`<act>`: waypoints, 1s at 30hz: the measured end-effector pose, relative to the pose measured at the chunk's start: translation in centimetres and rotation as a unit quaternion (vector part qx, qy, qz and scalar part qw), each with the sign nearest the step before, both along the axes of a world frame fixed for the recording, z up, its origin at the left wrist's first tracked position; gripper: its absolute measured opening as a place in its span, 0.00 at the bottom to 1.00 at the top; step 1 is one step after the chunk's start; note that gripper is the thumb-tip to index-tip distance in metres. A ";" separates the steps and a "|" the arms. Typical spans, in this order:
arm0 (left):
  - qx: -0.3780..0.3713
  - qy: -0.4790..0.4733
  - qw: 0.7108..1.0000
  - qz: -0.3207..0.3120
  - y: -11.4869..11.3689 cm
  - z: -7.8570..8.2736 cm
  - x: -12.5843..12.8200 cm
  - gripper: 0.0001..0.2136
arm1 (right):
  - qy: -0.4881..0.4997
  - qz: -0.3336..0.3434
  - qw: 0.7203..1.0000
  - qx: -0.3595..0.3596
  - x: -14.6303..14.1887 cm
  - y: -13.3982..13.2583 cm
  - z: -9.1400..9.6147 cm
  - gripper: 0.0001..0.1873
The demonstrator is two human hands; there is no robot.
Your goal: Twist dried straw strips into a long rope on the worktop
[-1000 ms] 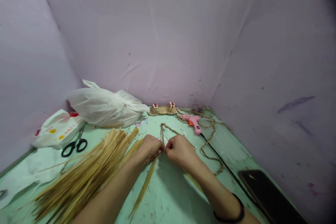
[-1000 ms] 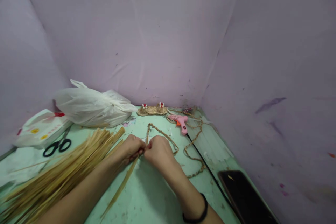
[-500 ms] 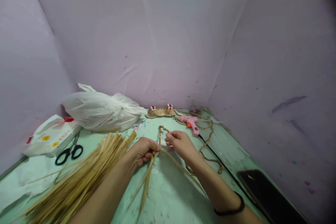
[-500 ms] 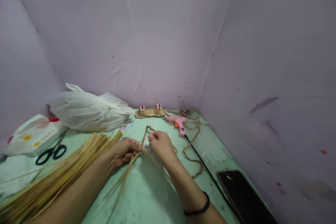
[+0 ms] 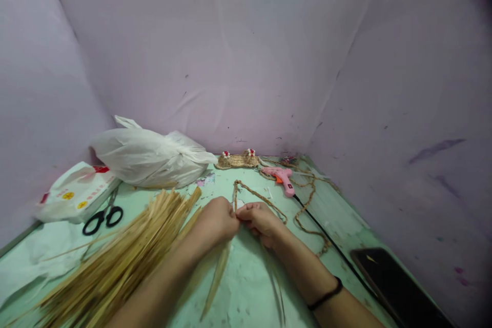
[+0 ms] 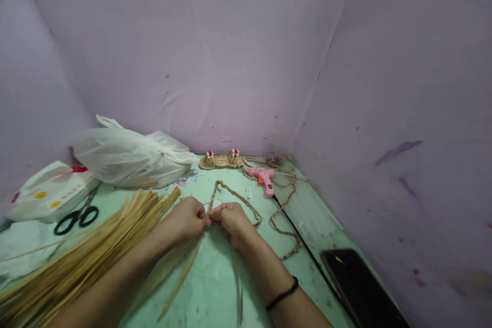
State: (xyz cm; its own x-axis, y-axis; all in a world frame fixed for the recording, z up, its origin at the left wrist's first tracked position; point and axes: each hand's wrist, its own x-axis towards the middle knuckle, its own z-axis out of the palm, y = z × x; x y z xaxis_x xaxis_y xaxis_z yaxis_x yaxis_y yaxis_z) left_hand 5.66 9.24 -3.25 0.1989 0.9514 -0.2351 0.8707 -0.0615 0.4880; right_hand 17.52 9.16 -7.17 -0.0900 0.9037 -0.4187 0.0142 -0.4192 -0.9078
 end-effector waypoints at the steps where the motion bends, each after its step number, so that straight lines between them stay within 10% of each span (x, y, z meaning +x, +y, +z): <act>1: 0.041 0.033 0.999 0.002 -0.8 0.1 0.6 0.06 | 0.015 -0.012 1.000 0.000 0.0 -0.1 0.0 0.01; 7: 0.065 0.051 0.995 -0.048 -2.2 0.5 1.5 0.07 | 0.054 0.002 0.998 -0.006 0.6 0.0 0.2 0.02; 10: 0.051 -0.056 0.997 0.030 -0.2 0.7 0.2 0.12 | 0.065 0.027 0.997 -0.020 1.1 0.1 0.7 0.03; 17: -0.224 -0.317 0.917 0.097 1.5 -1.1 -0.1 0.05 | 0.085 0.067 0.994 -0.012 1.4 0.2 0.6 0.03; 23: -0.176 -0.194 0.957 0.123 1.4 -2.1 0.3 0.07 | -0.157 0.075 0.979 0.108 1.2 0.6 -0.6 0.03; 30: -0.134 -0.216 0.962 0.097 1.1 -2.5 0.4 0.07 | -0.470 0.054 0.863 0.176 0.6 -1.3 2.4 0.05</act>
State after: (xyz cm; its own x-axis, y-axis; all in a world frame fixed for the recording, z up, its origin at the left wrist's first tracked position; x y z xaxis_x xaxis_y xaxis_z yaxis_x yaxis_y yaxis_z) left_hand 6.09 10.36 -5.78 0.1570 0.8976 -0.4120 0.5654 0.2603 0.7827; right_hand 18.13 7.86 -4.78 0.0478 0.9974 -0.0537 0.8353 -0.0694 -0.5454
